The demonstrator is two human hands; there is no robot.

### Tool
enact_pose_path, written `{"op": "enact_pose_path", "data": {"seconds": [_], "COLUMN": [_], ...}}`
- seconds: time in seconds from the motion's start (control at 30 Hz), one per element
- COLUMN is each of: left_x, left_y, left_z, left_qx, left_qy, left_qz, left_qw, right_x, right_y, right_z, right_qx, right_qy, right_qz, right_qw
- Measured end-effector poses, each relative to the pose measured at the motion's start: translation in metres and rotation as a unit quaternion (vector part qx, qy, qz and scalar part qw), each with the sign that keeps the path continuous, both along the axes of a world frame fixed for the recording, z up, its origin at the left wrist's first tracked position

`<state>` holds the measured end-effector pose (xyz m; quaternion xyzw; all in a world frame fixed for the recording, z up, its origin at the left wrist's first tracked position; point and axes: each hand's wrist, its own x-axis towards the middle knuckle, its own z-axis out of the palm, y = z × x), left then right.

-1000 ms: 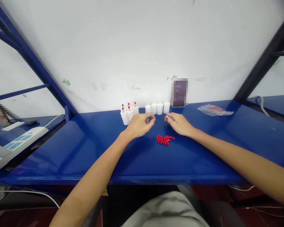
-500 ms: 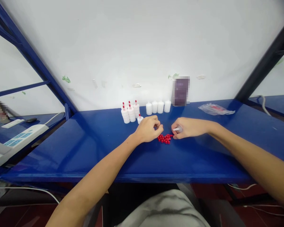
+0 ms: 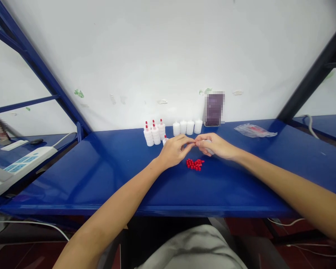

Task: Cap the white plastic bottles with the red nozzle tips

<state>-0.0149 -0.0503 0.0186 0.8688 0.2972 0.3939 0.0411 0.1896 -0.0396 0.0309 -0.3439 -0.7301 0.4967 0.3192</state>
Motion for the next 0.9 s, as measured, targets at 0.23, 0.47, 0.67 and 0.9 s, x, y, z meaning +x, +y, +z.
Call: {"op": "enact_pose_path", "data": {"seconds": [0.23,0.47,0.67,0.9], "left_x": [0.003,0.007,0.007,0.007], "left_y": [0.002,-0.001,-0.002,-0.005], "left_z": [-0.001,-0.002,-0.003,-0.003], "left_qx": [0.042,0.044,0.043,0.032], "left_qy": [-0.066,-0.080,-0.057,-0.020], "left_qz": [-0.040,-0.035,-0.043,-0.033], "left_qw": [0.996,0.995,0.996,0.999], "right_x": [-0.002,-0.005,-0.005,-0.003], "right_y": [0.001,0.000,-0.004,-0.008], "right_z": [-0.004,-0.013,-0.009,-0.006], "right_qx": [-0.042,0.053,0.105,0.173], "right_qy": [0.084,0.028,-0.012,-0.053], "right_qz": [0.030,-0.005,-0.015,0.017], "right_qw": [0.995,0.998,0.994,0.983]}}
